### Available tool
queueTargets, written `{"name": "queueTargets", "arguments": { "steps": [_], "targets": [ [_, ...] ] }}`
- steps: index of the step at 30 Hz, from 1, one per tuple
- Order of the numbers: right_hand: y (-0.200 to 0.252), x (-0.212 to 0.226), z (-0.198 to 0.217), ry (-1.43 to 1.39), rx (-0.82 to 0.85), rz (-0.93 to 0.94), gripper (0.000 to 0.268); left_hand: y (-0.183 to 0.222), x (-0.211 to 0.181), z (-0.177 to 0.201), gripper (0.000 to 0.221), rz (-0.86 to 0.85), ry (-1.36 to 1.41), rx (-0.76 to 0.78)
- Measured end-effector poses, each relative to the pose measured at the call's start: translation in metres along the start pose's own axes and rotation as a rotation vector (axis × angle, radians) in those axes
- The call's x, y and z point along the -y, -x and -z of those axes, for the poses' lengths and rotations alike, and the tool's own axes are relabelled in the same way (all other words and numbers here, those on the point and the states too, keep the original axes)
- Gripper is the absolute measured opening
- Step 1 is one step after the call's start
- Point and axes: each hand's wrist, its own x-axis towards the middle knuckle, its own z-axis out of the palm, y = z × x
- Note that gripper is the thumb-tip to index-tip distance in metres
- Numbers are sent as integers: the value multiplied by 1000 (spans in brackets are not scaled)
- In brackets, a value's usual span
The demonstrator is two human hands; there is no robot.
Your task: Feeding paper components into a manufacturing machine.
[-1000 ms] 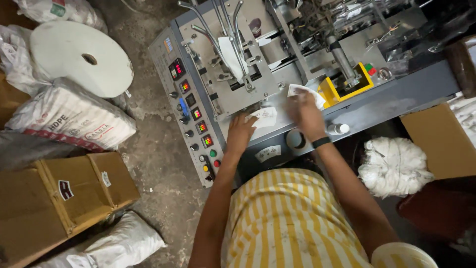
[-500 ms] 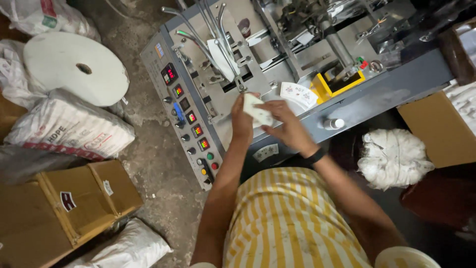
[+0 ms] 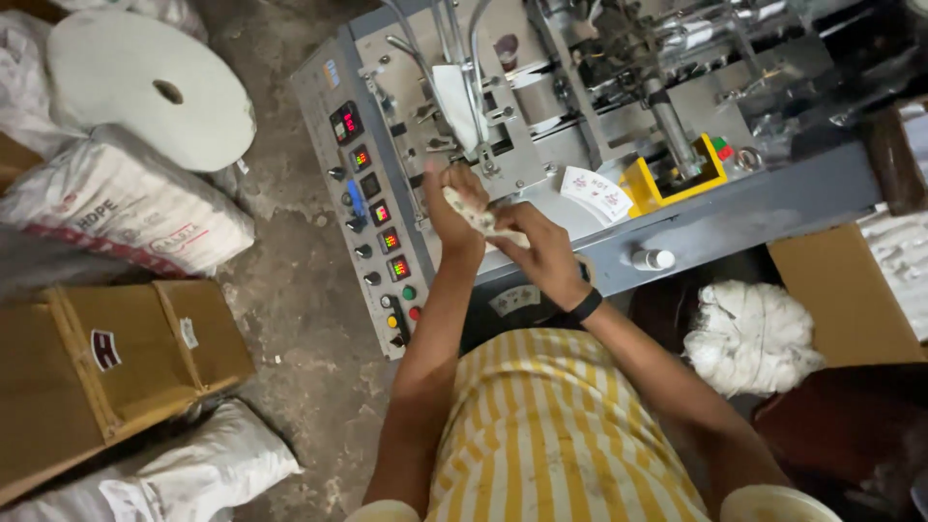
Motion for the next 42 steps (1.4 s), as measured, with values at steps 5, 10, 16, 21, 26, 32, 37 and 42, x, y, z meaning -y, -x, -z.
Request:
{"name": "queueTargets", "arguments": {
  "steps": [5, 10, 16, 21, 26, 32, 37, 42],
  "targets": [
    [4, -76, -7, 281, 136, 88, 47, 37, -2, 45, 25, -100, -1505, 268],
    [22, -123, 23, 412, -54, -58, 37, 53, 6, 63, 31, -148, -1878, 493],
    [35, -174, 67, 449, -190, -170, 42, 49, 9, 64, 39, -53, -1946, 596],
    [21, -105, 76, 360, -345, -80, 42, 43, 6, 42, 41, -136, -1837, 575],
    [15, -22, 31, -207, 32, -85, 64, 23, 48, 29, 32, 284, -308, -141],
    [15, 41, 11, 41, 20, 21, 63, 3, -12, -46, 59, 183, -79, -330],
    [17, 5, 0, 35, -17, 39, 31, -4, -5, -31, 72, 61, -247, -220],
    [-1, -17, 2, 52, -4, 42, 26, 10, 2, 6, 62, 2, -163, -225]
  ]
}}
